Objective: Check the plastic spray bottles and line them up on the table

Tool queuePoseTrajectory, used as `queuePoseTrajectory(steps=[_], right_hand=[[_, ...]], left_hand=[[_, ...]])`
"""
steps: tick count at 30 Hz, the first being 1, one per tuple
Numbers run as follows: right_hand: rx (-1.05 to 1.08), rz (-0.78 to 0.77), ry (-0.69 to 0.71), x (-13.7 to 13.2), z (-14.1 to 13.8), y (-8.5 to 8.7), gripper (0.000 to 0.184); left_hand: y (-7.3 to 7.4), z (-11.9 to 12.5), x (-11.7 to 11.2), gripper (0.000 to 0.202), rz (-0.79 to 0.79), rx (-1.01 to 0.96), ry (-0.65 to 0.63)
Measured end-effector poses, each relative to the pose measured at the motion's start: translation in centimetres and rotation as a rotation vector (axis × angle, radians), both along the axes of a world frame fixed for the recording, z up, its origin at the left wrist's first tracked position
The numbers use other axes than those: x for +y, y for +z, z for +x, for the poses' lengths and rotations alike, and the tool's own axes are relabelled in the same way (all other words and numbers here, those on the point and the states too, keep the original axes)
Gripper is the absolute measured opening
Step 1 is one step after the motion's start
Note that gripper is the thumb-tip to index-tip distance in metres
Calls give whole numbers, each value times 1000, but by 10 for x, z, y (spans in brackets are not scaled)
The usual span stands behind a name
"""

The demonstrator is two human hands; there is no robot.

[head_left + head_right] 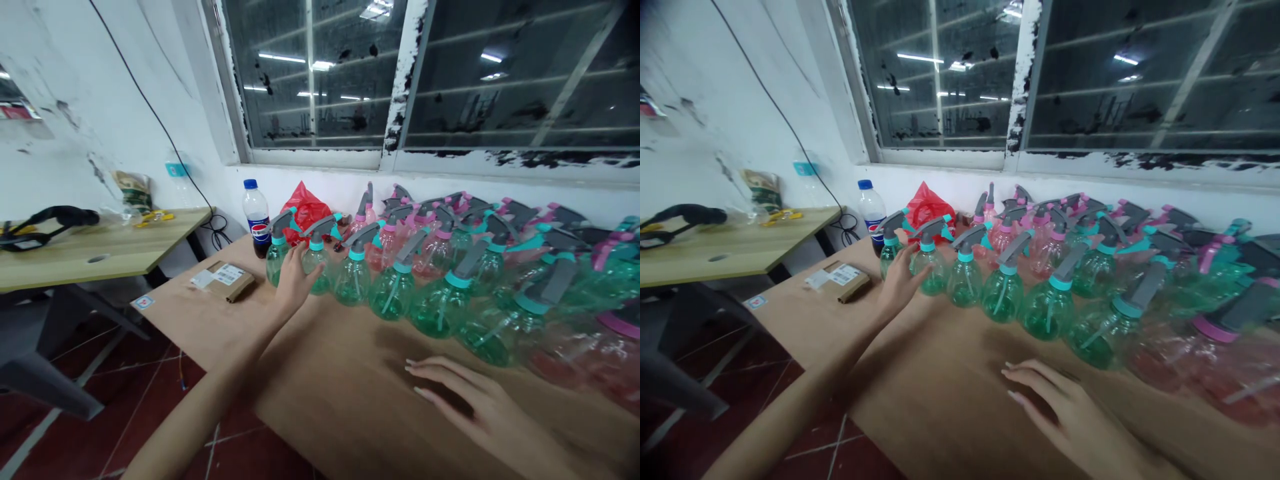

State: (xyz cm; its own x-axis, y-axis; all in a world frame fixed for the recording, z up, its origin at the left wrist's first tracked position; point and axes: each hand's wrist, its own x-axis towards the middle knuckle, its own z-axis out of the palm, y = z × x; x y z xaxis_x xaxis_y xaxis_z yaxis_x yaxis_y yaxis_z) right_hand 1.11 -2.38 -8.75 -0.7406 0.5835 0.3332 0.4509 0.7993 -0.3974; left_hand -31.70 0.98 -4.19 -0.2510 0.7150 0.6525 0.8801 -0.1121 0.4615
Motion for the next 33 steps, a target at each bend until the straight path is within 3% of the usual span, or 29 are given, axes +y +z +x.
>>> queuePoseTrajectory(steps=[3,7,14,20,24,28,33], right_hand=[[6,-6,5,-1,1,2,24],[11,-31,10,-1,3,0,24],[18,-81,25,-3,2,-3,25],[77,-98,5,-4,1,-1,30],[39,-183,-68,-3,5,2,57],[70,-282,-78,-7,14,10,89],[181,-349,-131,-17,47,17,78]], left_hand=[[2,-1,5,48,-62,69,28],[10,6,-7,43,-135,142,133],[12,26,-62,43,-208,258,296],[7,62,-109,54,-244,280,310],[3,105,-123,55,-257,321,211],[2,155,-117,59,-232,362,8],[14,208,-101,61,-388,291,-195]])
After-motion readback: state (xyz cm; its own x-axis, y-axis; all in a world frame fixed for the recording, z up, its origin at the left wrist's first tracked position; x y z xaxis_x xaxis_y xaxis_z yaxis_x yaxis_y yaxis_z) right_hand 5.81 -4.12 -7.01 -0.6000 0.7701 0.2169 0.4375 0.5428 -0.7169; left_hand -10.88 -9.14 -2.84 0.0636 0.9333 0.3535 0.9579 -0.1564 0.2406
